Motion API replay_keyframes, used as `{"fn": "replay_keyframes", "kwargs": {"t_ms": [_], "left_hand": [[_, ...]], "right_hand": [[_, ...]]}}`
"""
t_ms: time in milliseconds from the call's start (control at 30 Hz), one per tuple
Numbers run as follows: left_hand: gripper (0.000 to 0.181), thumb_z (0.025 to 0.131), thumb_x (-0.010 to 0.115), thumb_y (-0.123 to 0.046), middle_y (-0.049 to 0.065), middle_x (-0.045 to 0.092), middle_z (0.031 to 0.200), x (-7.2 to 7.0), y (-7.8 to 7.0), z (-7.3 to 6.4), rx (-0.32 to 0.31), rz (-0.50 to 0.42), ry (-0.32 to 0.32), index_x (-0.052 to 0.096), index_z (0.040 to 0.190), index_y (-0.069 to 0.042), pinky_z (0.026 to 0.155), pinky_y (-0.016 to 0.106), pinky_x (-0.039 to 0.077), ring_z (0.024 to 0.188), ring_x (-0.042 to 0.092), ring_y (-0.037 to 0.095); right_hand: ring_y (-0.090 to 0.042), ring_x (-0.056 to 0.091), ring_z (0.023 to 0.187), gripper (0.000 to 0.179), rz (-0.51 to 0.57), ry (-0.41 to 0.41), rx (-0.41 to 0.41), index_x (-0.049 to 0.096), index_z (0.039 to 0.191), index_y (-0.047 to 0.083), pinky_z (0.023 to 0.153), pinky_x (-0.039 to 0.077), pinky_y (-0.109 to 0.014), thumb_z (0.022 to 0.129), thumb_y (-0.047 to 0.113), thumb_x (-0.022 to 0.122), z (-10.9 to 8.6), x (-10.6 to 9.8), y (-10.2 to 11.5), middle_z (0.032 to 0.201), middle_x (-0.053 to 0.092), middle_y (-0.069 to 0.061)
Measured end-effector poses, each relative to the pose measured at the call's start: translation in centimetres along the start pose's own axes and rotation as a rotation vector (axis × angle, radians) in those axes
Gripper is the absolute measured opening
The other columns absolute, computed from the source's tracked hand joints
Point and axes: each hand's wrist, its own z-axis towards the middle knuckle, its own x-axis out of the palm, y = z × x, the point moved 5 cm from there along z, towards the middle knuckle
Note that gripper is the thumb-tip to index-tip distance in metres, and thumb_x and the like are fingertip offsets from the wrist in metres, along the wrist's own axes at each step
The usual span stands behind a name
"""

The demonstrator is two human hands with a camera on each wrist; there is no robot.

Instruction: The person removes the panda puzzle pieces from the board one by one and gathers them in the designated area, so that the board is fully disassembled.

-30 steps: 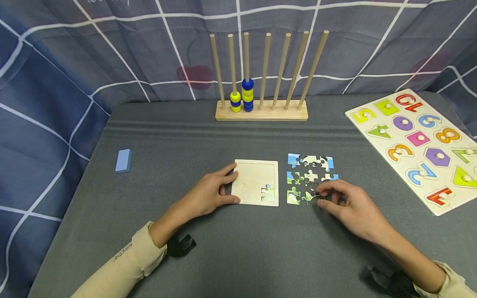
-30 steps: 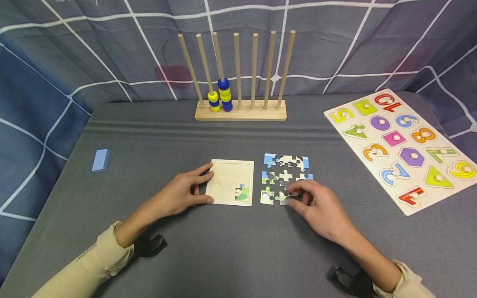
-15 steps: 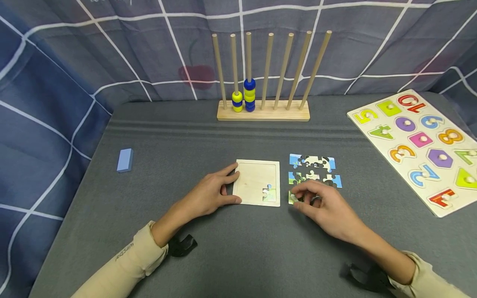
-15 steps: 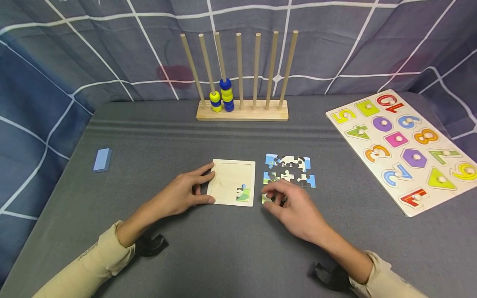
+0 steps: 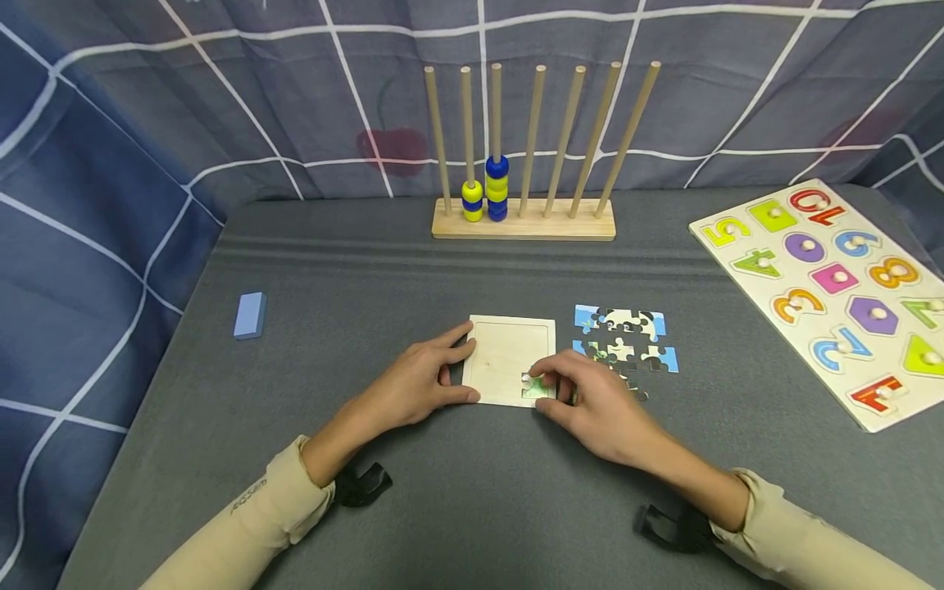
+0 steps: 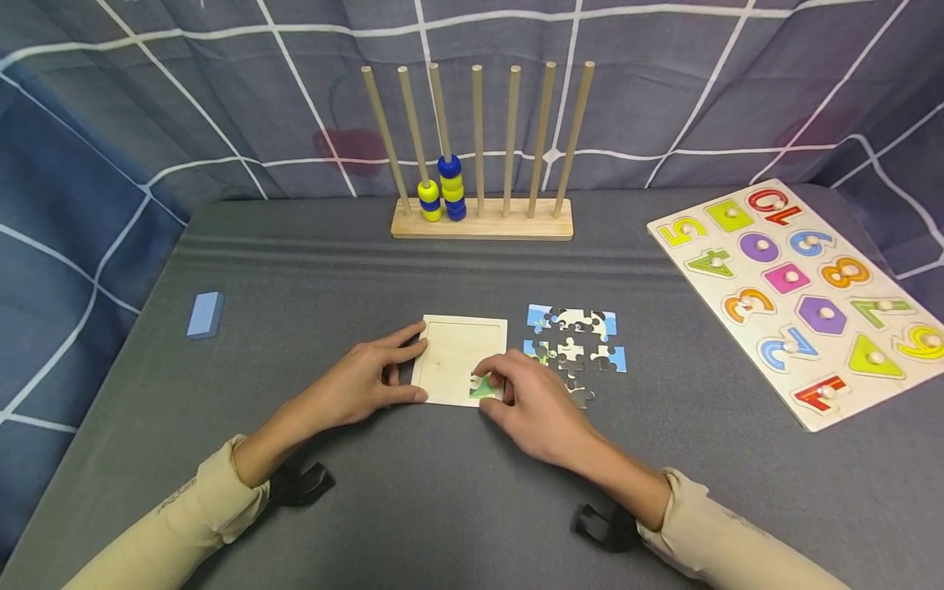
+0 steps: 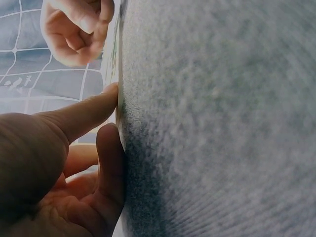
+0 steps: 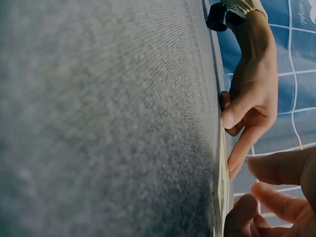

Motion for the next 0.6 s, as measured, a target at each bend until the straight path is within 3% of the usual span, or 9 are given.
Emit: {"fn": "replay_keyframes", "kwargs": {"t_ms": [167, 600], "left_hand": [[0.072, 0.084, 0.08, -0.024, 0.015, 0.031, 0.157, 0.0, 0.0, 0.1, 0.008, 0.0, 0.001, 0.048, 0.143, 0.001, 0.06, 0.025, 0.045, 0.06, 0.05, 0.003], [0.072, 0.084, 0.08, -0.024, 0.015, 0.031, 0.157, 0.0, -0.1, 0.0, 0.007, -0.003, -0.002, 0.048, 0.143, 0.002, 0.06, 0.025, 0.045, 0.06, 0.05, 0.003]], "right_hand": [[-0.012, 0.05, 0.071, 0.032, -0.092, 0.013, 0.031, 0.07, 0.112, 0.008, 0.062, 0.04, -0.03, 0.082, 0.006, 0.079, 0.6, 0.2, 0.0, 0.085, 0.055, 0.002], [-0.012, 0.046, 0.068, 0.036, -0.161, 0.057, 0.076, 0.071, 0.116, 0.003, 0.062, 0.038, -0.032, 0.081, 0.007, 0.077, 1.3, 0.1, -0.3, 0.082, 0.053, 0.001]]}}
